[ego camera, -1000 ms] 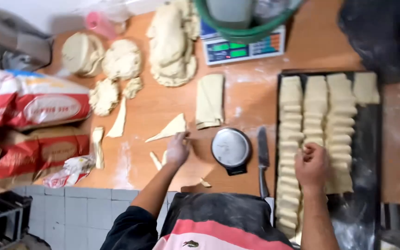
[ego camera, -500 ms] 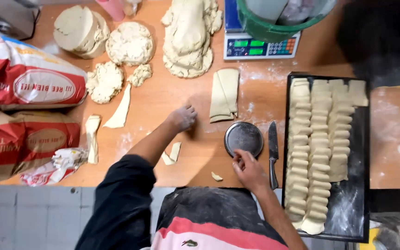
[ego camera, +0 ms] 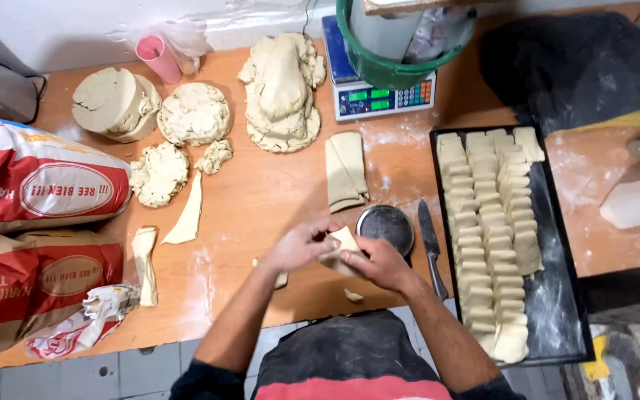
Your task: Shaping and folding pieces of dough on a workbench in a bakery.
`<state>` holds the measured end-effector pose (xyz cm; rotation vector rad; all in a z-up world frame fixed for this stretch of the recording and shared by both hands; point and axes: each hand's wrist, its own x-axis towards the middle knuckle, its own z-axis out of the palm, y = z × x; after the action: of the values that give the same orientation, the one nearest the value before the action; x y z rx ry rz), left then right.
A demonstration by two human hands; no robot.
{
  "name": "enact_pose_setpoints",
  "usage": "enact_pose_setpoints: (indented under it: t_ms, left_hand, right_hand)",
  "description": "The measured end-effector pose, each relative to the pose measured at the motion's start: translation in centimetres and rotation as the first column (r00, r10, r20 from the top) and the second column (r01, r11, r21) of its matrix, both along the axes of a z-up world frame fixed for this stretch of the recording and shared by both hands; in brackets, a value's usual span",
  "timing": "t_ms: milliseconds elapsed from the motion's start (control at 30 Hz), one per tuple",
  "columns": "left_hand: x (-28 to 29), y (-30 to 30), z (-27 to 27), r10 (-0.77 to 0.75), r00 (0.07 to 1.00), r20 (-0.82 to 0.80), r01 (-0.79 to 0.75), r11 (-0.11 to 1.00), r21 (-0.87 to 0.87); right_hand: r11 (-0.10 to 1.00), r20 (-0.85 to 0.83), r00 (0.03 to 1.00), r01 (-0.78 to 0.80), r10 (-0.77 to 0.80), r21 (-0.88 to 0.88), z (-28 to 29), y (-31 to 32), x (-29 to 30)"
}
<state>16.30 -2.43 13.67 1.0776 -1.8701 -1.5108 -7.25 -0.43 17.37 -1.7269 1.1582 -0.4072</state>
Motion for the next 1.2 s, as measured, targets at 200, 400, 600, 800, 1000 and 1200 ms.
enact_pose_setpoints:
  t_ms: [200, 400, 600, 800, 1000, 1200]
  left_hand:
    - [-8.0, 4.6, -3.5, 0.468, 0.882, 0.047, -0.446, 0.800, 0.402]
    - [-10.2, 1.0, -9.0, 0.670, 0.698, 0.253, -0.715, 0.672, 0.194]
    - [-13.4, -2.4, -13.3, 0.692, 0.608, 0.389, -0.762, 0.646, 0.043]
    - [-16.9, -2.6, -14.8, 0.712, 0.533, 0.456, -0.788, 0.615, -0.040]
    - [-15.5, -2.1, -13.1, 0.700, 0.480, 0.529, -0.801, 0.596, -0.061]
    - [-10.9, 4.1, -11.4, 0.536, 0.452, 0.713, -0.633, 0.756, -0.167]
  right_hand:
    - [0.992, 0.103, 0.995, -0.023, 0.011, 0.122, -5.3, 2.1, -2.5]
    - [0.862, -0.108, 0.985, 0.168, -0.132, 0.477, -6.2, 2.6, -8.8]
    - [0.855, -0.240, 0.954, 0.272, -0.179, 0.443, -8.2, 1.3, -18.2]
    - [0.882, -0.383, 0.897, 0.353, -0.222, 0.314, -9.5, -0.9, -21.7]
    - [0.945, -0.344, 0.935, 0.185, -0.085, 0.268, -9.7, -5.0, -19.3]
    - [0.986, -0.392, 0.908, -0.097, 0.144, 0.138, -7.1, -9.3, -14.3]
